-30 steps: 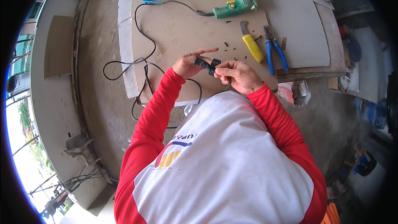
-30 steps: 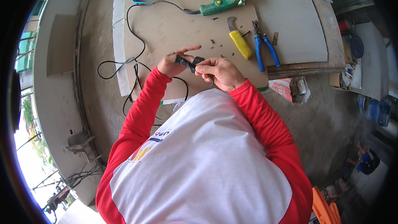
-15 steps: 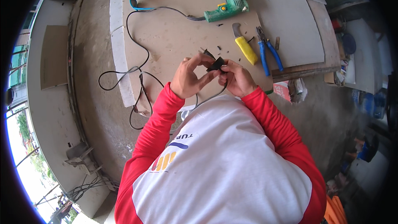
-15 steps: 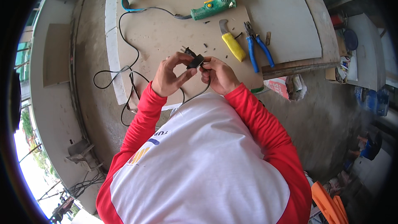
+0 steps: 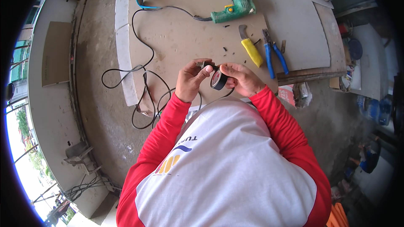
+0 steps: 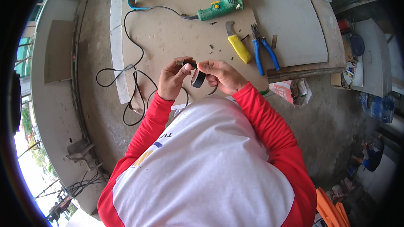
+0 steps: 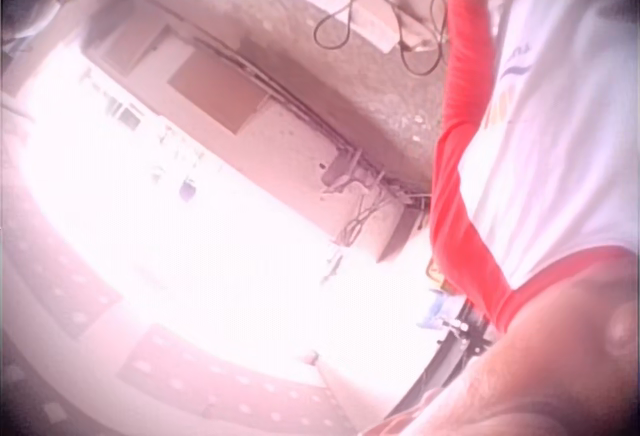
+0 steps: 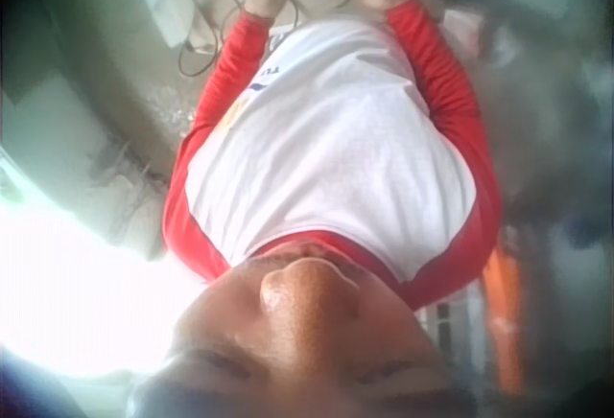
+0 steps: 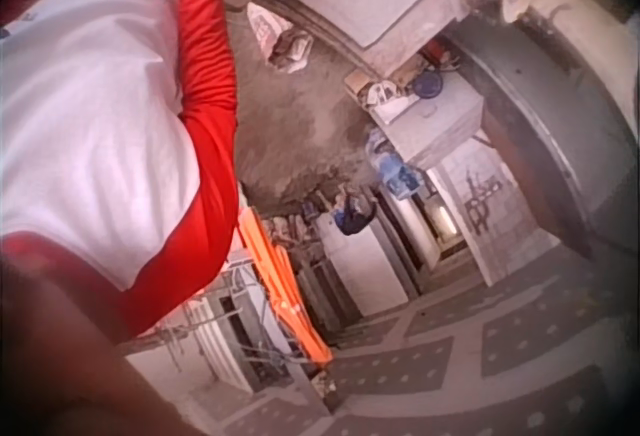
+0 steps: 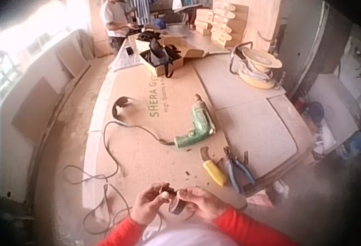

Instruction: The person repairs an electrical power cord by stripping the wire ends with pliers and inserting them into a plug. They then wrap the connection with electrical tape to secure it. Finally, they pick up a green power drill and plug the repaired cord into it.

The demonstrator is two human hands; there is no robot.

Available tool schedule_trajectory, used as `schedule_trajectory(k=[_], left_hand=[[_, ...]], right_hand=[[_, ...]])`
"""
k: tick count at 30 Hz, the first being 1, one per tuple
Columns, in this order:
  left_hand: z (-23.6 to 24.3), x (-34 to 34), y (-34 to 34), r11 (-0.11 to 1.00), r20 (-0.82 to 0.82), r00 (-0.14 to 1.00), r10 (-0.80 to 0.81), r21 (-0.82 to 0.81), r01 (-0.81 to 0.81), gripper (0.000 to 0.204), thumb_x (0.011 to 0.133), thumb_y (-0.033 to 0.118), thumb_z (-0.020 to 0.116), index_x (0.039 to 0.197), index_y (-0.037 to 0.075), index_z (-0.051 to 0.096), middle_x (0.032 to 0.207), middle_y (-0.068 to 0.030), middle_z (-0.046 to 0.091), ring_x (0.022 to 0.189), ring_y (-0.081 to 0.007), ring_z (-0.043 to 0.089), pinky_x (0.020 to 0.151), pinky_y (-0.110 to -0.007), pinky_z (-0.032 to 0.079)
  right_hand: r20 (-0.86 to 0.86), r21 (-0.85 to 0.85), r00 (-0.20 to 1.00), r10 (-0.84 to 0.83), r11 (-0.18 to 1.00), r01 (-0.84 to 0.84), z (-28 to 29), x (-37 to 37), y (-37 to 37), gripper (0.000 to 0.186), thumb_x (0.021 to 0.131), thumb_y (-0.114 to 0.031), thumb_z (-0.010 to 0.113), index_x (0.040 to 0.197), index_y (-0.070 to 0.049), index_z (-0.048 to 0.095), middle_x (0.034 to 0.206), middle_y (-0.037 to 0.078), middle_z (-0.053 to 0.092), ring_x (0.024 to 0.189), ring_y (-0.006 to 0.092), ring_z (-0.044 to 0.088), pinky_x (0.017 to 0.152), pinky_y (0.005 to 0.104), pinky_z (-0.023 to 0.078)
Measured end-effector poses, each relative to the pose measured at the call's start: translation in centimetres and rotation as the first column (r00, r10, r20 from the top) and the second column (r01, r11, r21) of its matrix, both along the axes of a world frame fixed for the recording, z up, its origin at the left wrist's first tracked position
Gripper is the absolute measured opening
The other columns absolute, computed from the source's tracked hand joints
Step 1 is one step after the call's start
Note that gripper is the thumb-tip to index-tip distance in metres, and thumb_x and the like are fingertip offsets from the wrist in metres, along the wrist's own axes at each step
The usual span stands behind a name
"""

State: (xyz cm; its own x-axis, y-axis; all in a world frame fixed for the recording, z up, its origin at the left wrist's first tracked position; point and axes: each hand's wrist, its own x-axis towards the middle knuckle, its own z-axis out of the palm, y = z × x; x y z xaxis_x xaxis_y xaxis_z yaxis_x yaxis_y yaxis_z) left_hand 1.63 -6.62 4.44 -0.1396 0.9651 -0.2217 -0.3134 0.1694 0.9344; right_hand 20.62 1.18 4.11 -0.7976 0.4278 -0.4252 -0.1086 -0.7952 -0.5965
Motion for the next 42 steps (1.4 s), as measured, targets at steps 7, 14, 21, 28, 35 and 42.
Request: schedule_trajectory(k=[7,14,21,28,35,42], left_hand=[[-0.7,-0.1,1.6,0.994,-0.270,0.961,0.053,-0.075,-0.076,0.037,0.089,0.033,0.077,0.088,-0.002,0.063,0.070,-0.0020,0.063,0.060,-0.0068,0.053,0.055,-0.023,0.044],[-1.3,0.3,2.1,0.948,-0.093,0.988,0.125,-0.282,-0.147,0.035,0.088,0.030,0.075,0.081,-0.001,0.061,0.065,-0.0026,0.060,0.053,-0.0080,0.049,0.048,-0.023,0.040],[-2.8,0.0,2.6,0.970,0.026,0.999,0.022,-0.245,-0.015,0.041,0.090,0.031,0.075,0.100,-0.006,0.060,0.072,-0.0052,0.062,0.064,-0.0112,0.057,0.059,-0.023,0.046],[-1.0,0.0,1.5,0.960,-0.490,0.826,-0.278,-0.104,0.261,0.059,0.092,0.029,0.072,0.136,-0.002,0.048,0.107,-0.0072,0.071,0.098,-0.0124,0.062,0.094,-0.033,0.044],[-3.2,-1.9,1.4,0.907,-0.017,0.913,-0.409,-0.122,0.404,0.048,0.090,0.006,0.054,0.137,-0.001,0.047,0.116,-0.0064,0.066,0.103,-0.0131,0.056,0.093,-0.030,0.041],[-5.8,-4.2,3.3,0.845,0.552,0.695,-0.460,0.031,0.534,0.062,0.085,-0.003,0.045,0.146,0.002,0.035,0.127,-0.0154,0.062,0.118,-0.0232,0.056,0.104,-0.034,0.035]], right_hand=[[0.194,0.384,0.981,0.002,0.920,-0.078,1.8,-0.2,0.0,0.043,0.086,-0.033,0.079,0.109,0.000,0.064,0.088,-0.003,0.063,0.070,0.0059,0.048,0.063,0.0230,0.041],[0.333,0.884,0.863,-0.380,0.445,-0.145,0.6,-1.6,-1.9,0.039,0.077,-0.024,0.086,0.094,0.000,0.061,0.074,0.006,0.065,0.064,0.0157,0.060,0.061,0.0313,0.049],[0.307,0.810,0.845,-0.437,0.587,0.009,-1.7,-1.6,-1.8,0.026,0.089,-0.020,0.076,0.094,0.000,0.060,0.073,0.005,0.064,0.062,0.0125,0.060,0.056,0.0278,0.048],[0.118,0.299,0.914,-0.389,0.891,0.341,-2.3,-0.8,-1.0,0.015,0.099,-0.015,0.060,0.099,0.000,0.061,0.079,0.003,0.065,0.065,0.0081,0.057,0.058,0.0226,0.046],[0.197,0.283,0.931,-0.307,0.927,0.246,-1.5,0.1,-1.0,0.012,0.099,-0.010,0.059,0.102,0.001,0.058,0.082,0.006,0.065,0.061,0.0065,0.051,0.055,0.0196,0.040],[0.170,0.155,0.970,-0.171,0.977,0.145,-0.8,0.8,-0.7,0.010,0.096,-0.008,0.060,0.100,0.000,0.057,0.076,0.006,0.060,0.057,0.0040,0.042,0.052,0.0193,0.034]])
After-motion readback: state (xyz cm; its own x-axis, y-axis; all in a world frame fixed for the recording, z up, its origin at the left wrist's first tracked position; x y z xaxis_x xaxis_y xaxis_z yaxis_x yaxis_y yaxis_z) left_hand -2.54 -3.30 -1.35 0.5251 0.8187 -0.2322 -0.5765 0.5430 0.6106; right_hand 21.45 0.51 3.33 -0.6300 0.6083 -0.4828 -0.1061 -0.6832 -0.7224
